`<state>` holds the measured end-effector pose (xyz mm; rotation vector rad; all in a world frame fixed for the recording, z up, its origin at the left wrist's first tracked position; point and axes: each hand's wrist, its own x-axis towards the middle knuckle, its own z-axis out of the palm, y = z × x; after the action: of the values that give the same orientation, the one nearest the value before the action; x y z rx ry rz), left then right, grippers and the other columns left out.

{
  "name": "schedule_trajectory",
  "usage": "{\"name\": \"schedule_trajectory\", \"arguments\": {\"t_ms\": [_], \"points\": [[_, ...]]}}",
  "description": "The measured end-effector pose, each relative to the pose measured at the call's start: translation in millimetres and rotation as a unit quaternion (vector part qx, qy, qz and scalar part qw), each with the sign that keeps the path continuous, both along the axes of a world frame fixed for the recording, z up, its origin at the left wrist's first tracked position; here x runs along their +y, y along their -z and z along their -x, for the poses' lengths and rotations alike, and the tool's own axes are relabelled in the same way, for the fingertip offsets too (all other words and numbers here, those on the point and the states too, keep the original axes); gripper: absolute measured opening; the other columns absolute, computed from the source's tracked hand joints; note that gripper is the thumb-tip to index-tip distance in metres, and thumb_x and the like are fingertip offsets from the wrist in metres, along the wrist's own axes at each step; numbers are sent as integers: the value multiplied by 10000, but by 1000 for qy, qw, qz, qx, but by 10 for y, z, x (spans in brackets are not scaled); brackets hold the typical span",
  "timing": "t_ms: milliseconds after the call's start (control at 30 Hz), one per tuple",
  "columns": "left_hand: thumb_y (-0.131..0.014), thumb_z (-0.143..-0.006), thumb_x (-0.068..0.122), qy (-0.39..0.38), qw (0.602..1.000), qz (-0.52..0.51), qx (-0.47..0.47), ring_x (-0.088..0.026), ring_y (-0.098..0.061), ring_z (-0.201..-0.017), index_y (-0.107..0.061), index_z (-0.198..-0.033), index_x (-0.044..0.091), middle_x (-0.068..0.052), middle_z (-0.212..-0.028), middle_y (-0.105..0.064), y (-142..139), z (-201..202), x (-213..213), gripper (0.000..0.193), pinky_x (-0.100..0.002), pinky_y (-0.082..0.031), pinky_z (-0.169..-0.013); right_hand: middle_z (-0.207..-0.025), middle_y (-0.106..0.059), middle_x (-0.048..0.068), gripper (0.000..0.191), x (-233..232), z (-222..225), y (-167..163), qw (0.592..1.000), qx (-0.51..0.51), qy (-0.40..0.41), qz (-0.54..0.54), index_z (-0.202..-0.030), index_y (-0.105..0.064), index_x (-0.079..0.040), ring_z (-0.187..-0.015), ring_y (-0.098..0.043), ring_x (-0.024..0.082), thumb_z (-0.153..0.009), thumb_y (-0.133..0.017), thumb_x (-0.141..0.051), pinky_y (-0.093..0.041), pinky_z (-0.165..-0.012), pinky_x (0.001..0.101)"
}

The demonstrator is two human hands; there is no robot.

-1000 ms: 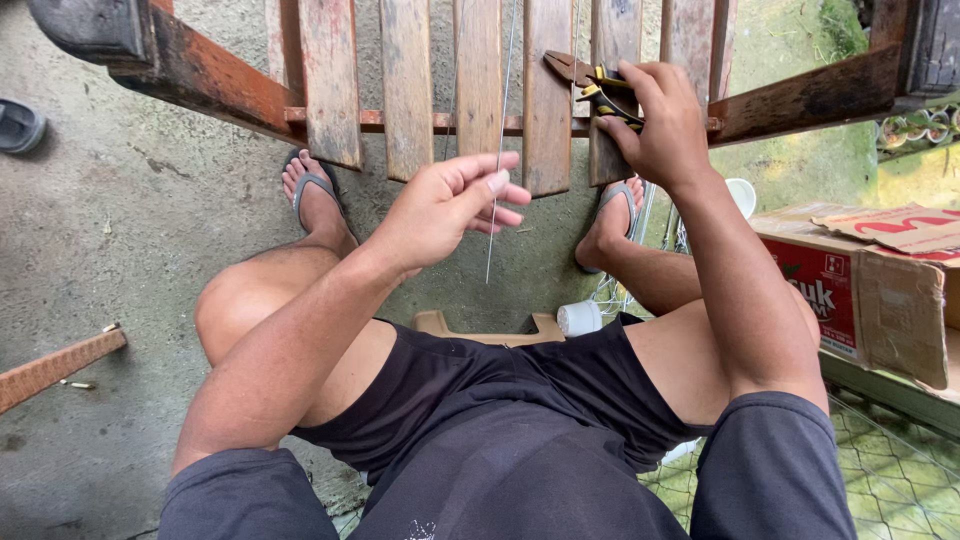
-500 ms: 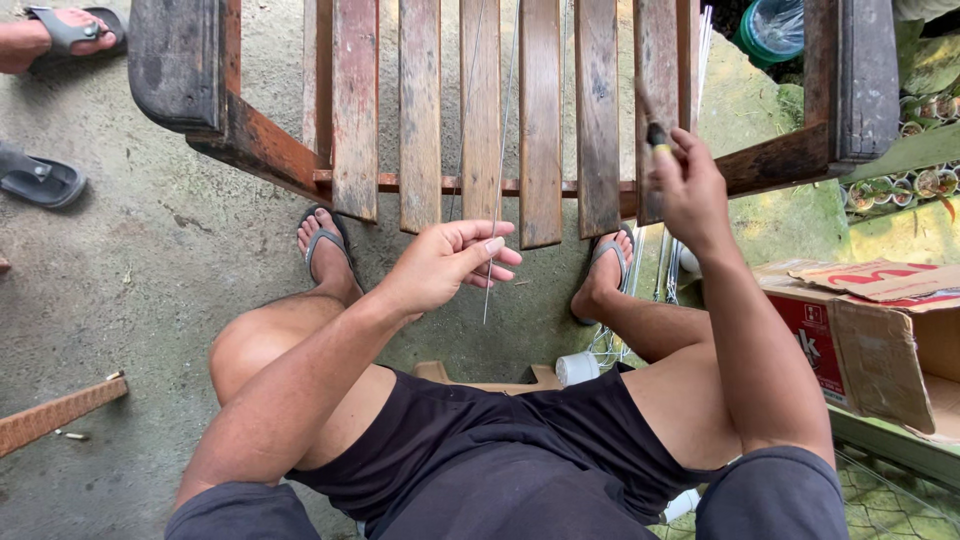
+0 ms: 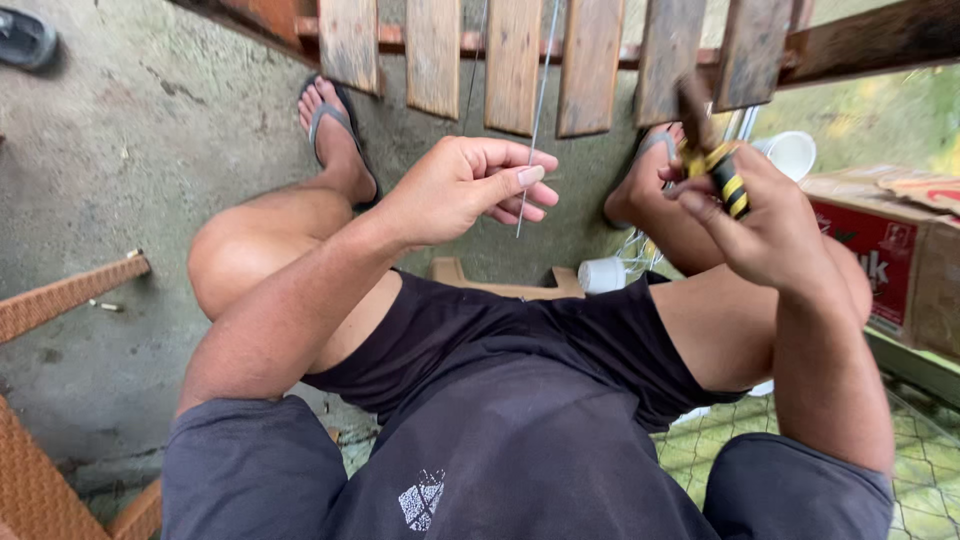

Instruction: The person uses pliers to bend and secure metal wires into a white plastic cup with holes, then sets the cup aside and continues bending additional wires. The person works outdoors on a concrete surface with a wooden chair and stacked cups nearby.

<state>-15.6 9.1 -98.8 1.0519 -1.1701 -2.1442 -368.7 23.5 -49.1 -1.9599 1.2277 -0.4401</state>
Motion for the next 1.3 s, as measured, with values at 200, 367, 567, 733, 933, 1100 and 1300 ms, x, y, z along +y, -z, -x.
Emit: {"name": "schedule_trajectory", "arguments": {"t_ms": [200,367,567,733,933,1100,1300], "points": [[-594,-1066,243,10,1000,8,21,-102,-751,-959,-681,-1301,26,-75,-1088,-788,-110,-9,179,332,-250,-619,-841,-1236,-695,108,250,218,-230,-224,990,74,-116,-34,-1076,-734,-47,-1008,-718,276,-830,-752,-90,-582,-819,358],[-617,-1062,244,10,999,18,35,-79,-736,-971,-736,-1197,41,-45,-1060,-787,-168,19,269,271,-240,-608,-839,-1214,-707,108,209,247,-366,-252,980,74,-172,-72,-1010,-741,-40,-958,-722,294,-817,-760,-118,-585,-780,379],[-638,-1063,238,18,997,42,64,-44,-680,-885,-758,-1132,42,2,-979,-756,-268,54,302,240,-223,-587,-770,-1202,-700,121,205,192,-447,-316,975,54,-210,-55,-958,-708,-15,-991,-716,305,-811,-767,-145,-581,-799,390],[-649,-1059,245,26,996,77,45,-29,-651,-805,-762,-1104,44,8,-947,-756,-312,76,283,236,-208,-572,-717,-1203,-701,114,197,177,-446,-373,974,66,-210,-58,-953,-701,-20,-1008,-714,301,-805,-763,-135,-579,-814,390],[-666,-1051,247,26,993,113,34,-33,-650,-778,-771,-1095,41,3,-916,-734,-342,77,276,235,-209,-556,-695,-1194,-699,113,198,155,-422,-420,972,83,-213,-51,-959,-709,-23,-1003,-707,296,-792,-761,-115,-568,-808,389],[-654,-1050,248,23,993,105,51,-42,-693,-833,-766,-1120,37,0,-952,-744,-361,92,268,249,-217,-594,-750,-1160,-714,90,173,126,-416,-456,972,89,-216,-39,-968,-732,-41,-975,-709,280,-798,-737,-67,-563,-781,385],[-665,-1032,246,24,996,66,50,-45,-695,-813,-766,-1100,26,-16,-918,-765,-355,110,249,251,-222,-600,-746,-1150,-717,78,179,100,-459,-505,971,92,-220,-19,-963,-740,-59,-978,-707,287,-784,-743,-69,-564,-793,399]]}}
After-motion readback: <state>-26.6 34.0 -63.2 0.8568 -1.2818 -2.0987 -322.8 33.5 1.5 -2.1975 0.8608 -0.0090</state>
